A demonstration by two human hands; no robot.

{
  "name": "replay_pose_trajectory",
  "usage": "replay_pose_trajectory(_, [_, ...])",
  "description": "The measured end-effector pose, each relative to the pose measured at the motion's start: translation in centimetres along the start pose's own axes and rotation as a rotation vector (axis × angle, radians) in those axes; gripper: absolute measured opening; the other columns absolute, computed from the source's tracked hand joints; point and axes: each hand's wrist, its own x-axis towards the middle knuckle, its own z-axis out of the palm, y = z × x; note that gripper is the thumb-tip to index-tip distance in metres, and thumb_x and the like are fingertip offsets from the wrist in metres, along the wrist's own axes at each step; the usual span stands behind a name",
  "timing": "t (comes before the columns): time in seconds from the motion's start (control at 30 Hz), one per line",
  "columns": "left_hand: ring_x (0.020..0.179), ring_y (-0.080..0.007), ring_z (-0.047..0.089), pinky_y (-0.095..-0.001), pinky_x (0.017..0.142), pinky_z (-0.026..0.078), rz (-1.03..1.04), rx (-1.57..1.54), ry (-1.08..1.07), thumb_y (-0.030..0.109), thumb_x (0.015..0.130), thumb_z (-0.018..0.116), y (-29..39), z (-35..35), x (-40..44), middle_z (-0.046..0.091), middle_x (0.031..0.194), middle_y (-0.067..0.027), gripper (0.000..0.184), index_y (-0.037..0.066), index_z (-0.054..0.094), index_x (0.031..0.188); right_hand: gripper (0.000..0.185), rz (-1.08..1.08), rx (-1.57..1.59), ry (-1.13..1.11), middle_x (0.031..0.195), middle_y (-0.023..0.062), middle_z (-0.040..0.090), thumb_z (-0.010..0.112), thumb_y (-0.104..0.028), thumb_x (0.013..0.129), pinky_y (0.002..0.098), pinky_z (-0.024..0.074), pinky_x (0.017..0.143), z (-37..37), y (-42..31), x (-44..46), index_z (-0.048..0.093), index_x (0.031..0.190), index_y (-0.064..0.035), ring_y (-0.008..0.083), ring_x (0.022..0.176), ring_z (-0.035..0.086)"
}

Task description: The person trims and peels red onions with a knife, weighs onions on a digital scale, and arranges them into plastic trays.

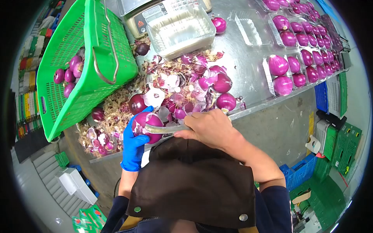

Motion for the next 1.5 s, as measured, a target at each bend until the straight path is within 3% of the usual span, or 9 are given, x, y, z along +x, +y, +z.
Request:
replay_pose_trajectory(0.37, [0.128, -0.023, 0.052, -0.0381, 0.109, 0.042, 0.009, 0.112, -0.067, 0.01, 0.054, 0.087, -0.4, 0.2, -0.3, 0.052, 0.141, -0.0123, 0.098, -0.002, 0.045, 0.142, 0.059, 0.271, 0.393, -0.163, 0.064, 0.0162, 0.06, 0.052, -0.058, 0.093, 0.0452, 0.0431, 0.057, 1.2, 0.4, 0.0, 0.057, 0.069, -0.0041, 0.0399, 0.061, 0.056])
replay_pose_trajectory(0.47, [0.127, -0.0233, 0.052, -0.0387, 0.11, 0.041, -0.053, 0.121, -0.09, 0.012, 0.054, 0.089, -0.5, -0.1, -0.6, 0.052, 0.142, -0.0124, 0.1, -0.002, 0.045, 0.142, 0.063, 0.293, 0.545, -0.175, 0.057, 0.0129, 0.055, 0.051, -0.057, 0.097, 0.0424, 0.0416, 0.054, 2.5, 1.0, -0.6, 0.055, 0.065, -0.0022, 0.0323, 0.053, 0.051])
replay_pose_trajectory(0.67, [0.127, -0.0246, 0.053, -0.0395, 0.111, 0.04, -0.048, 0.383, -0.191, 0.02, 0.055, 0.092, -2.8, -1.0, -2.1, 0.052, 0.141, -0.0143, 0.1, -0.001, 0.046, 0.141, 0.058, 0.841, 0.89, -0.329, 0.056, 0.0039, 0.049, 0.052, -0.047, 0.101, 0.0372, 0.0416, 0.054, 1.1, 3.2, -0.1, 0.056, 0.065, -0.0005, 0.0171, 0.055, 0.044])
replay_pose_trajectory(0.77, [0.127, -0.0243, 0.053, -0.039, 0.11, 0.042, -0.048, 0.127, -0.116, 0.017, 0.055, 0.086, -2.4, -1.3, -1.5, 0.053, 0.14, -0.0142, 0.094, -0.001, 0.048, 0.139, 0.048, 0.397, 0.693, -0.116, 0.058, 0.0075, 0.053, 0.057, -0.045, 0.098, 0.0374, 0.0433, 0.057, 2.8, 2.3, -0.8, 0.06, 0.074, -0.0034, 0.022, 0.057, 0.051])
replay_pose_trajectory(0.83, [0.124, -0.0236, 0.055, -0.038, 0.107, 0.044, -0.151, -0.001, -0.083, 0.013, 0.057, 0.084, -1.8, -1.1, -1.4, 0.056, 0.137, -0.0129, 0.09, -0.001, 0.048, 0.139, 0.028, 0.212, 0.597, -0.094, 0.079, 0.0091, 0.061, 0.064, -0.039, 0.094, 0.0383, 0.0468, 0.061, 2.2, 0.8, 0.0, 0.065, 0.101, -0.0118, 0.0286, 0.065, 0.06])
replay_pose_trajectory(1.13, [0.112, -0.016, 0.059, -0.033, 0.099, 0.047, -0.355, 0.118, -0.097, 0.002, 0.062, 0.08, -0.8, -0.1, -1.8, 0.065, 0.12, -0.0055, 0.075, 0.003, 0.056, 0.134, 0.05, -0.221, 0.176, 0.052, 0.089, 0.0029, 0.057, 0.079, -0.026, 0.071, 0.0366, 0.0497, 0.055, 2.1, -1.3, 3.3, 0.063, 0.116, -0.0128, 0.023, 0.065, 0.063])
replay_pose_trajectory(1.3, [0.114, -0.0161, 0.059, -0.0342, 0.102, 0.046, -0.187, 0.608, -0.275, 0.009, 0.065, 0.084, -2.8, -1.2, -2.0, 0.065, 0.122, -0.0083, 0.072, 0.003, 0.057, 0.131, 0.033, -0.16, 0.063, -0.034, 0.089, 0.0073, 0.059, 0.075, -0.024, 0.078, 0.0383, 0.0506, 0.058, 2.9, 0.4, 4.3, 0.063, 0.105, -0.0084, 0.027, 0.068, 0.064])
replay_pose_trajectory(1.33, [0.123, -0.0198, 0.056, -0.0364, 0.107, 0.043, -0.214, 0.243, -0.331, 0.015, 0.065, 0.087, -0.9, 1.6, -1.8, 0.059, 0.133, -0.0129, 0.078, 0.002, 0.053, 0.134, 0.031, -0.108, 0.026, -0.036, 0.089, 0.0085, 0.06, 0.074, -0.023, 0.079, 0.039, 0.0508, 0.059, 3.3, 1.0, 4.5, 0.063, 0.103, -0.0073, 0.0281, 0.069, 0.065])
replay_pose_trajectory(1.5, [0.132, -0.0258, 0.049, -0.0393, 0.11, 0.041, -0.066, 0.029, -0.269, 0.014, 0.06, 0.087, -2.0, 0.4, -0.8, 0.045, 0.148, -0.0145, 0.098, 0.001, 0.04, 0.145, 0.034, 0.219, 0.201, 0.107, 0.094, 0.0138, 0.064, 0.069, -0.029, 0.088, 0.0434, 0.051, 0.064, 3.9, 2.4, 3.7, 0.061, 0.111, -0.005, 0.0333, 0.076, 0.065])
